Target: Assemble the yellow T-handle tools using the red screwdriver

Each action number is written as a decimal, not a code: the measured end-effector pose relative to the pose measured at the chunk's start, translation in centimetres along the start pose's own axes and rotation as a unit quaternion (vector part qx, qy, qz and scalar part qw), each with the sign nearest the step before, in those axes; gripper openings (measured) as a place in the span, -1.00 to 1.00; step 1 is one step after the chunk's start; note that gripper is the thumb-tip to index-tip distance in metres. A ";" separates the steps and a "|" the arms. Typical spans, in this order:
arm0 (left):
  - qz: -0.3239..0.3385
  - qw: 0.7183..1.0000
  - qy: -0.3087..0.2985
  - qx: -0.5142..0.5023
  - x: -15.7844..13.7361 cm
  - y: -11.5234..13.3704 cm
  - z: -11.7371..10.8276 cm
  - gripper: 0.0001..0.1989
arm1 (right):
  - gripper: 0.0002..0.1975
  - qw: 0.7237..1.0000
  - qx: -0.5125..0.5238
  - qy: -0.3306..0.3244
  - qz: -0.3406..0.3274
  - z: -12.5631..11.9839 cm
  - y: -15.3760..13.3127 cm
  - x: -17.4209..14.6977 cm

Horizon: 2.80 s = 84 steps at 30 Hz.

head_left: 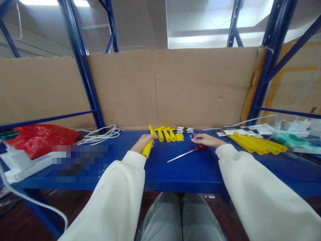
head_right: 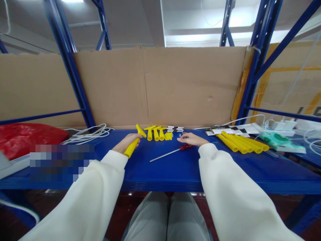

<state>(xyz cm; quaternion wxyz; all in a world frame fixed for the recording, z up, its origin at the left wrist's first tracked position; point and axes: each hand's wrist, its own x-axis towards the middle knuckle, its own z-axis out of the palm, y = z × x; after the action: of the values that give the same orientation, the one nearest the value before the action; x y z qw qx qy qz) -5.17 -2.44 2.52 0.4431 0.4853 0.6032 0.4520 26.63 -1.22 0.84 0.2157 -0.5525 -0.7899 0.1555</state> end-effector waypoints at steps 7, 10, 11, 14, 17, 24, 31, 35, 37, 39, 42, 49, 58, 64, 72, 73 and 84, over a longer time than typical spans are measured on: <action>0.043 0.993 0.005 0.113 1.0 -1.2 0.0 -0.91 | -0.47 0.997 0.025 -0.058 -0.036 -0.6 0.8 -0.7; 0.044 0.991 0.005 0.126 1.0 -1.2 -0.1 -0.89 | -0.47 0.997 0.028 -0.057 -0.039 -0.6 1.0 -0.8; 0.042 0.991 0.007 0.130 1.0 -1.1 0.0 -0.88 | -0.48 0.997 0.030 -0.056 -0.044 -0.6 1.0 -0.8; 0.041 0.990 0.014 0.133 0.8 -0.9 0.1 -0.89 | -0.46 0.996 0.038 -0.063 -0.054 -0.7 0.9 -1.0; 0.054 0.992 0.028 0.114 0.5 -0.6 0.3 -0.91 | -0.43 0.995 0.044 -0.071 -0.051 -0.8 0.7 -1.1; 0.074 0.993 0.078 0.056 0.1 -0.3 0.4 -0.92 | -0.44 0.993 0.052 -0.092 -0.056 -1.0 0.6 -1.2; 0.057 0.994 0.062 0.067 0.3 -0.3 0.4 -0.91 | -0.45 0.990 0.061 -0.122 -0.046 -0.5 1.1 -0.8; 0.067 0.993 0.068 0.064 0.6 -0.4 0.4 -0.93 | -0.49 0.992 0.047 -0.107 -0.047 -0.1 0.8 -0.8; 0.074 0.993 0.066 0.063 0.7 -0.4 0.4 -0.94 | -0.51 0.993 0.040 -0.100 -0.049 0.0 0.5 -0.8; 0.079 0.993 0.062 0.064 0.7 -0.4 0.5 -0.93 | -0.52 0.993 0.038 -0.095 -0.053 0.1 0.2 -0.9; 0.087 0.992 0.062 0.064 0.5 -0.2 0.5 -0.92 | -0.53 0.993 0.045 -0.085 -0.068 0.2 -0.1 -0.9; 0.109 0.992 0.021 0.064 -0.5 0.2 0.7 -0.87 | -0.51 0.989 0.107 -0.021 -0.096 1.1 0.5 -0.1; 0.146 0.984 -0.060 0.086 -1.3 0.2 1.2 -0.81 | -0.74 0.983 0.056 0.143 -0.098 1.1 0.9 0.6; 0.155 0.978 -0.098 0.098 -1.2 -0.2 1.4 -0.84 | -0.81 0.983 0.024 0.146 -0.104 1.3 1.1 0.5; 0.140 0.977 -0.123 0.107 -1.5 -0.1 1.5 -0.85 | -0.84 0.984 -0.020 0.164 -0.071 1.1 1.5 0.6; 0.141 0.977 -0.120 0.109 -1.4 -0.1 1.4 -0.85 | -0.84 0.983 -0.027 0.166 -0.069 1.1 1.6 0.6; 0.138 0.972 -0.117 0.152 -1.4 -0.2 1.4 -0.80 | -0.86 0.985 -0.036 0.162 -0.054 0.9 1.6 0.4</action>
<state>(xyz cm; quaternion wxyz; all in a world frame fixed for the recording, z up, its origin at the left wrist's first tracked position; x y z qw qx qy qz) -3.65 -3.69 2.19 0.3651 0.6749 0.5361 0.3519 27.32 -0.30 -0.63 0.3292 -0.5342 -0.7783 0.0237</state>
